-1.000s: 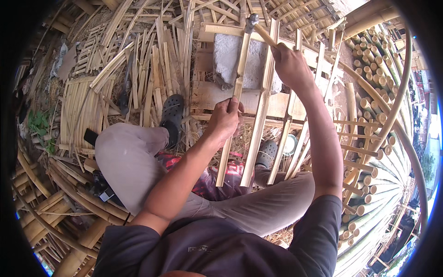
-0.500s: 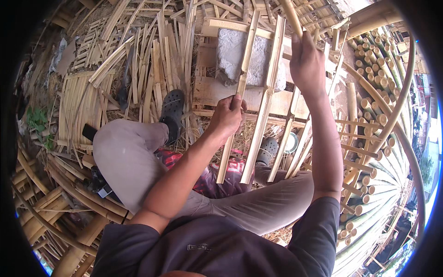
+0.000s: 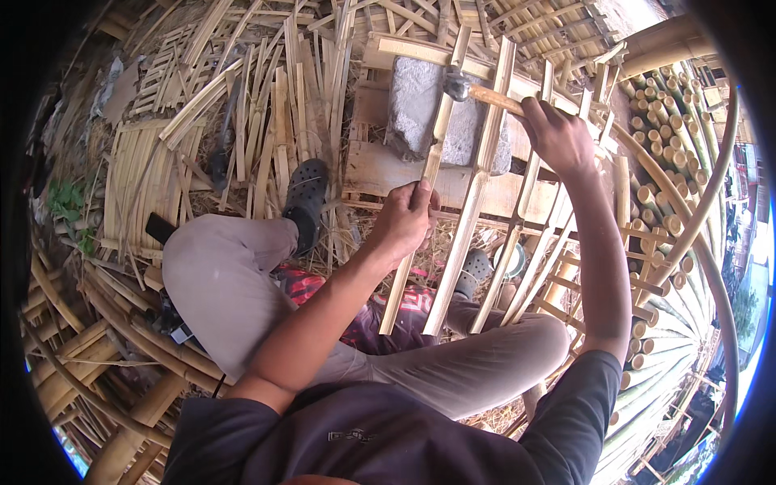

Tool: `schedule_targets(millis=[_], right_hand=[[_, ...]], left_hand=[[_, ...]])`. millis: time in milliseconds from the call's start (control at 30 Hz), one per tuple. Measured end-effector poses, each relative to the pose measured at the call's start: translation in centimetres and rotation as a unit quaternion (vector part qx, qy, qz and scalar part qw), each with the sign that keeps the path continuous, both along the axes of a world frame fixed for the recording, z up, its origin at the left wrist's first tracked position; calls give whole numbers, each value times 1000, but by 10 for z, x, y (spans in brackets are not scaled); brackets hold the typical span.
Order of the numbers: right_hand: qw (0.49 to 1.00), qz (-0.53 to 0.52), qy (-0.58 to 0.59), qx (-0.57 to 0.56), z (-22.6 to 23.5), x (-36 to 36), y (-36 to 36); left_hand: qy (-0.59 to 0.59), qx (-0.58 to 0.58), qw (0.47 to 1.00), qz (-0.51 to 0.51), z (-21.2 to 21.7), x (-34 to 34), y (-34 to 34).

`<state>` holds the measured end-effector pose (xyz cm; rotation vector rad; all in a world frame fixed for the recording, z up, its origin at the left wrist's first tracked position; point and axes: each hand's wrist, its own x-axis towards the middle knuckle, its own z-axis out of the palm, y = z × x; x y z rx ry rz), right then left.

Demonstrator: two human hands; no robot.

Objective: The person constructs a bamboo structure by hammering bamboo slats into a frame and then uses a machete to trim and shape a bamboo piece while sitting on the ground.

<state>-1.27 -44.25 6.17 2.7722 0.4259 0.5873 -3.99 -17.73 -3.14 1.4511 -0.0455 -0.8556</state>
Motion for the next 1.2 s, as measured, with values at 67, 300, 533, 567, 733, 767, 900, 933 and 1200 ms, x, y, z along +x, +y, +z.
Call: schedule_targets(millis=[67,300,533,567,733,767,900,933,1200], right_hand=[[996,-75,42,-24,-2,3,-4],[997,68,-23,8,6,12,-20],[993,-26,-34,107,11,8,-1],[992,-1,-35,125,7,8,-10],[999,-27,28,-5,-5,12,-7],[1000,10,1,10,-5,9,-15],[1000,-20,-6,1,-6,12,-21],[994,-94,18,-49,-4,16,-10],[996,36,-16,79,-8,0,-18]], left_hand=[[-12,6,1000,-7,-1,0,-1],[8,-60,998,2,-9,-1,1],[-45,-7,999,-4,-11,1,2],[-31,-16,999,-5,-13,0,1],[12,1,1000,3,2,0,5],[6,-9,1000,2,1,3,3],[-11,-18,1000,-14,-10,-1,-1],[-10,-10,1000,-8,-7,-1,2],[-63,9,998,-4,-15,-4,0]])
